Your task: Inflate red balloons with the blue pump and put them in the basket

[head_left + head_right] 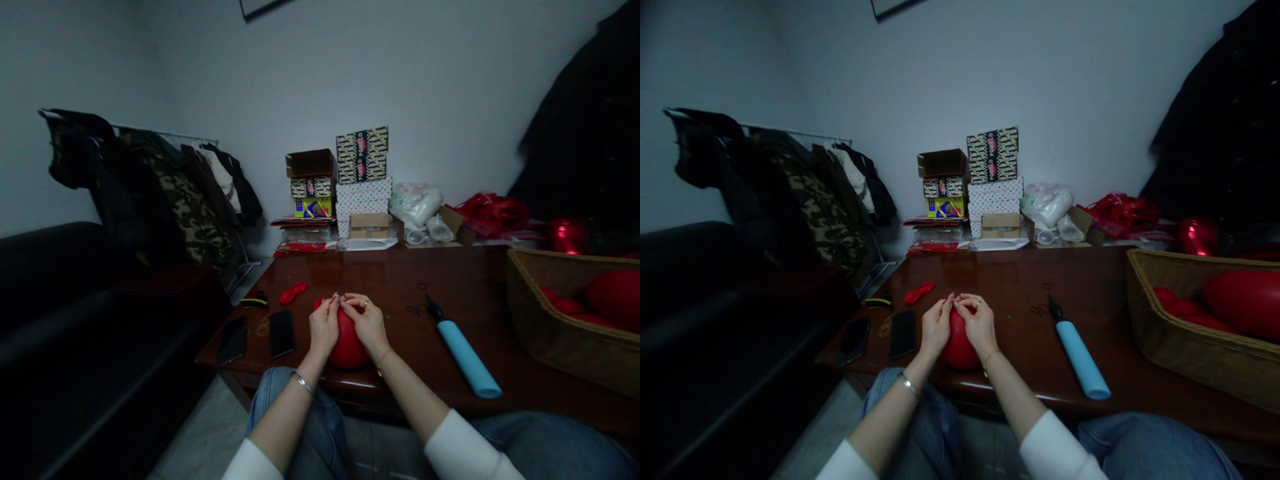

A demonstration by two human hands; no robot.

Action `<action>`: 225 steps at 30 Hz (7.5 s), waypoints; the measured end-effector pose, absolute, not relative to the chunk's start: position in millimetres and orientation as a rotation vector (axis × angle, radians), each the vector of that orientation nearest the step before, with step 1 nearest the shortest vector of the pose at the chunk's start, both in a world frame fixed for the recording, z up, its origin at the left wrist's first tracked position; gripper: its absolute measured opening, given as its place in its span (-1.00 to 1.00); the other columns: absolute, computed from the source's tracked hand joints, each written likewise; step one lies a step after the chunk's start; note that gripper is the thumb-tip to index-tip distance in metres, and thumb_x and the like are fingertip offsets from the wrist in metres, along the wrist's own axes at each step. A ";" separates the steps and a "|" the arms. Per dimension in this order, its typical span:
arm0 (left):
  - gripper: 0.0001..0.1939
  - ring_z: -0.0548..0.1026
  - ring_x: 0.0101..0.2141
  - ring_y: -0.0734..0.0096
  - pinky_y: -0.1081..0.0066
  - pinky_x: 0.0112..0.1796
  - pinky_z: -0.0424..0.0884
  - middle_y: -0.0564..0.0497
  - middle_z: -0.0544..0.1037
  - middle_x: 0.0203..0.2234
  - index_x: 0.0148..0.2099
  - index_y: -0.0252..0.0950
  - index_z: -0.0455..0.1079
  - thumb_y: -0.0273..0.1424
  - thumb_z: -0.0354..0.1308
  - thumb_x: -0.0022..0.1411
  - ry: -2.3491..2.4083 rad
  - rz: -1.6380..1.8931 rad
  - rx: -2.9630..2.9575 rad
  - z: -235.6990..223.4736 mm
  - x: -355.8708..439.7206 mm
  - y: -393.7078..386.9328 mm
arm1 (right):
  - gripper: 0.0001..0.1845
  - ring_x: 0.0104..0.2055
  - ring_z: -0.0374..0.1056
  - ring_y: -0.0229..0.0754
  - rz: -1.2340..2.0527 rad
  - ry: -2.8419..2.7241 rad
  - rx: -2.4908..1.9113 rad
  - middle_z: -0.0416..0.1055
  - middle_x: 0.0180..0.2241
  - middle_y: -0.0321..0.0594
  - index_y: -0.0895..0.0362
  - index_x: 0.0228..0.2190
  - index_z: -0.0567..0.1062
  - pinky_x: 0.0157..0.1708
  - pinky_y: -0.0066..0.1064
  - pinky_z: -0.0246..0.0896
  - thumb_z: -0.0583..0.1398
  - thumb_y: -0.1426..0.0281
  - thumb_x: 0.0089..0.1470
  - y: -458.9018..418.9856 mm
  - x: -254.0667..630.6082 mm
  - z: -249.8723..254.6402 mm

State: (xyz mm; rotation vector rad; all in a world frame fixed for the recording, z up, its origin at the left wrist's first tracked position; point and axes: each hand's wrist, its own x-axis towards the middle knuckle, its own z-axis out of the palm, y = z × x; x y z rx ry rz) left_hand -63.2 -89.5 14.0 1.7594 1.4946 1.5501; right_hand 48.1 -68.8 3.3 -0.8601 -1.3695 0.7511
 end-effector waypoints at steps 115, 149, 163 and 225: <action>-0.70 0.07 0.19 0.20 -0.12 0.13 -0.06 0.03 0.31 0.10 -0.02 -0.09 0.42 -0.42 0.01 0.23 0.518 1.358 2.432 104.1 265.6 -58.9 | 0.07 0.28 -0.49 0.17 -0.989 -1.579 -1.923 -0.27 0.27 0.12 0.26 0.22 -0.34 0.08 0.29 -0.60 0.15 0.08 -0.05 -136.8 399.2 81.8; -0.45 -0.09 0.24 0.23 -0.05 0.16 -0.12 0.02 0.14 0.21 0.22 -0.14 0.11 -0.36 0.02 0.17 0.668 1.067 2.576 66.6 310.8 -44.0 | -0.07 0.28 -0.44 0.17 -1.023 -1.556 -2.057 -0.15 0.25 0.12 0.21 0.20 -0.06 0.08 0.27 -0.59 0.10 -0.02 -0.03 -151.7 453.5 49.8; -0.40 -0.24 0.26 0.18 -0.01 0.17 -0.14 -0.02 -0.01 0.26 0.28 -0.18 -0.03 -0.10 -0.16 0.25 0.987 1.039 2.626 50.3 257.6 -30.9 | 0.03 0.28 -0.44 0.18 -1.026 -1.606 -2.008 -0.17 0.25 0.11 0.22 0.21 -0.08 0.09 0.27 -0.60 0.06 -0.15 -0.11 -141.4 429.6 52.8; -0.36 -0.15 0.24 0.03 0.00 0.15 -0.15 -0.19 0.01 0.25 0.27 -0.34 0.01 -0.15 -0.12 0.22 2.691 0.452 1.907 -81.4 -198.8 71.1 | -0.15 0.29 -0.31 0.11 -0.545 -2.292 -1.246 -0.15 0.24 0.12 0.27 0.21 -0.09 0.17 0.12 -0.33 -0.05 -0.02 0.07 15.4 138.6 -115.3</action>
